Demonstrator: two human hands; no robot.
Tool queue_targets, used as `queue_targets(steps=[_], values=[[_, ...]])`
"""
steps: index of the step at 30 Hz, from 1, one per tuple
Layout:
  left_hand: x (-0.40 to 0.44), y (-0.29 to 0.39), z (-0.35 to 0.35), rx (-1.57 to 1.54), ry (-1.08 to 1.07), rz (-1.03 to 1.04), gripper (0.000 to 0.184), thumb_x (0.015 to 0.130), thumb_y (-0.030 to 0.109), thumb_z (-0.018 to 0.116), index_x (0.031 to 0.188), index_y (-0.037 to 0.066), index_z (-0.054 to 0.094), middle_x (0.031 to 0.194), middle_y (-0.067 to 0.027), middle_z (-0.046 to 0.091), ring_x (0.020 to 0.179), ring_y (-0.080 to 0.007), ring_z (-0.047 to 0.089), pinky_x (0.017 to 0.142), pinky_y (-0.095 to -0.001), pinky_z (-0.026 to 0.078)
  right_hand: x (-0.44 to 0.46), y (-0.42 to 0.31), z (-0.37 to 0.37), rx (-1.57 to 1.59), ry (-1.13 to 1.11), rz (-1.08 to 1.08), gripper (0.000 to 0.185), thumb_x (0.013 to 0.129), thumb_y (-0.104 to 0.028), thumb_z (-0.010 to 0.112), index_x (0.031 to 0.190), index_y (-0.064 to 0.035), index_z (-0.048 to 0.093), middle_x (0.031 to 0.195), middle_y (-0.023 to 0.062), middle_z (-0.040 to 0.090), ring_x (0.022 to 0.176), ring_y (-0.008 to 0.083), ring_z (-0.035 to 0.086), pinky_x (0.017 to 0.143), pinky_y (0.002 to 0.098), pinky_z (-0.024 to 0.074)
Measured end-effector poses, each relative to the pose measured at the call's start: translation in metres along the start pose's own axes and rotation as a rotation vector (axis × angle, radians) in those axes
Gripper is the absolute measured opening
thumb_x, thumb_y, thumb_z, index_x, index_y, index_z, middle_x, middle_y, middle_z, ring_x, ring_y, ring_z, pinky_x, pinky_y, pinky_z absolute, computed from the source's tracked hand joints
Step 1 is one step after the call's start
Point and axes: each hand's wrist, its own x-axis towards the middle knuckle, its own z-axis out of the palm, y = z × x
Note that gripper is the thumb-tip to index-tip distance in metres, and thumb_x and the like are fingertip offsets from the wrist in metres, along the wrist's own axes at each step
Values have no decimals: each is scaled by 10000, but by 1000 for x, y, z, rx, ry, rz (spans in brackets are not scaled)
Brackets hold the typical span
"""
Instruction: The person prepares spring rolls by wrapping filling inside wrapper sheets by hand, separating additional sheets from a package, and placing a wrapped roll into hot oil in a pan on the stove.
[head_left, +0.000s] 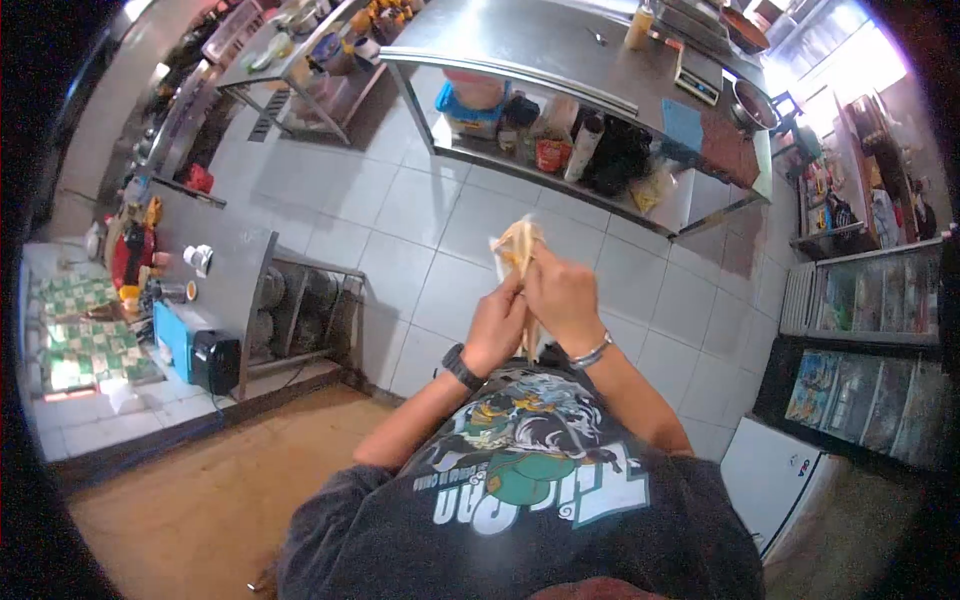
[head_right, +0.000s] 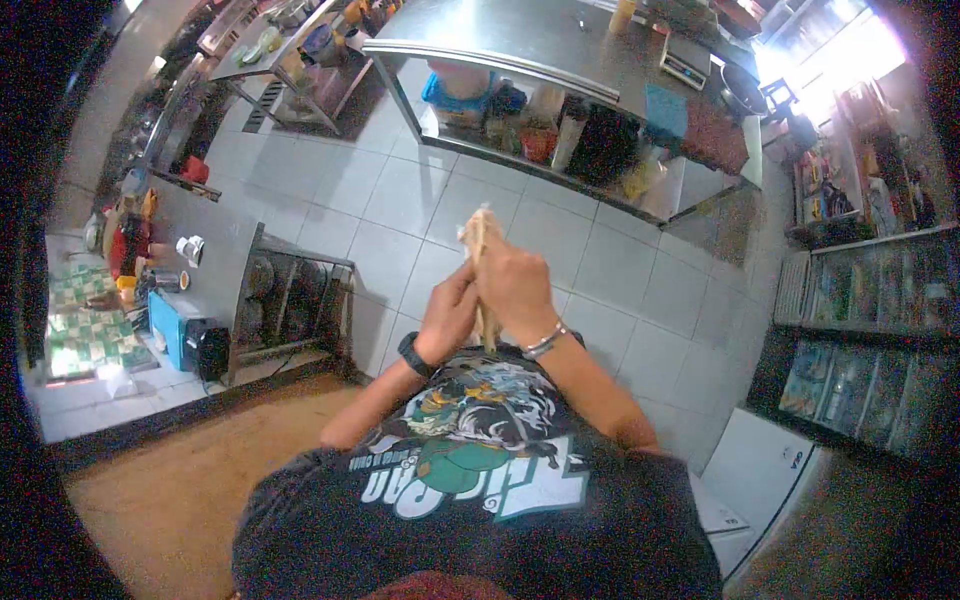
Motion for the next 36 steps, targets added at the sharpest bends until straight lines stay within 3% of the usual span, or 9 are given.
queue_targets(steps=[8, 10, 15, 20, 22, 25, 30, 32, 36], values=[[19, -18, -119, -68, 287, -105, 342, 1007, 171, 485, 1254, -42, 588, 962, -100, 683, 813, -117, 587, 702, -291, 485, 103, -83, 97, 118, -242, -459, 441, 859, -185, 603, 1242, 30, 563, 758, 158, 694, 630, 321, 693, 548, 427, 549], [29, -24, -139, 85, 461, 5, 309, 1003, 139, 468, 1241, -29, 572, 877, -193, 692, 833, -182, 661, 714, -336, 506, 129, -102, 114, 156, -282, -457, 400, 851, -183, 608, 1197, 14, 570, 734, 163, 678, 631, 330, 690, 551, 428, 552], [99, -34, -228, -210, 650, -42, 417, 1002, 50, 488, 1399, -79, 478, 1195, -142, 664, 1051, -175, 628, 887, -293, 497, 235, -154, 171, 379, -317, -550, 234, 858, -173, 597, 1036, -20, 587, 718, 163, 661, 632, 360, 673, 549, 438, 546], [170, -30, -297, -77, 898, 123, 413, 1023, 120, 516, 1386, -76, 492, 1221, -157, 652, 1071, -169, 608, 906, -305, 496, 319, -191, 186, 532, -326, -655, 206, 874, -176, 593, 1003, -18, 623, 784, 176, 680, 687, 354, 683, 613, 448, 555], [195, -11, -320, 15, 936, -53, 405, 1025, 154, 537, 1350, -86, 520, 1206, -158, 659, 1067, -167, 605, 901, -306, 495, 351, -202, 194, 525, -374, -684, 195, 888, -181, 585, 987, -19, 632, 790, 179, 681, 694, 355, 684, 620, 446, 555], [223, -12, -340, 89, 1001, -12, 331, 1031, 210, 533, 1215, -49, 627, 901, -118, 701, 801, -110, 607, 711, -296, 509, 386, -206, 197, 437, -440, -695, 192, 918, -190, 569, 953, -20, 651, 801, 186, 683, 707, 356, 686, 633, 442, 554], [288, 2, -388, 20, 1087, 35, 287, 1050, 200, 500, 1069, -52, 637, 809, -38, 645, 746, -68, 515, 635, -269, 444, 466, -220, 222, 587, -296, -678, 193, 918, -168, 571, 1038, -24, 618, 778, 207, 668, 680, 382, 675, 603, 454, 556], [306, 6, -409, 117, 1074, 7, 272, 1032, 197, 501, 1083, -20, 657, 640, -115, 594, 582, -117, 542, 545, -342, 443, 484, -231, 228, 546, -334, -627, 215, 922, -146, 587, 1083, -14, 640, 848, 224, 678, 727, 393, 676, 635, 455, 555], [362, -6, -463, 210, 1050, 56, 233, 1020, 178, 516, 1042, -7, 658, 616, -155, 576, 505, -232, 540, 510, -375, 420, 547, -264, 263, 529, -333, -567, 236, 923, -118, 598, 1118, -1, 662, 912, 244, 687, 772, 403, 679, 670, 457, 554]])
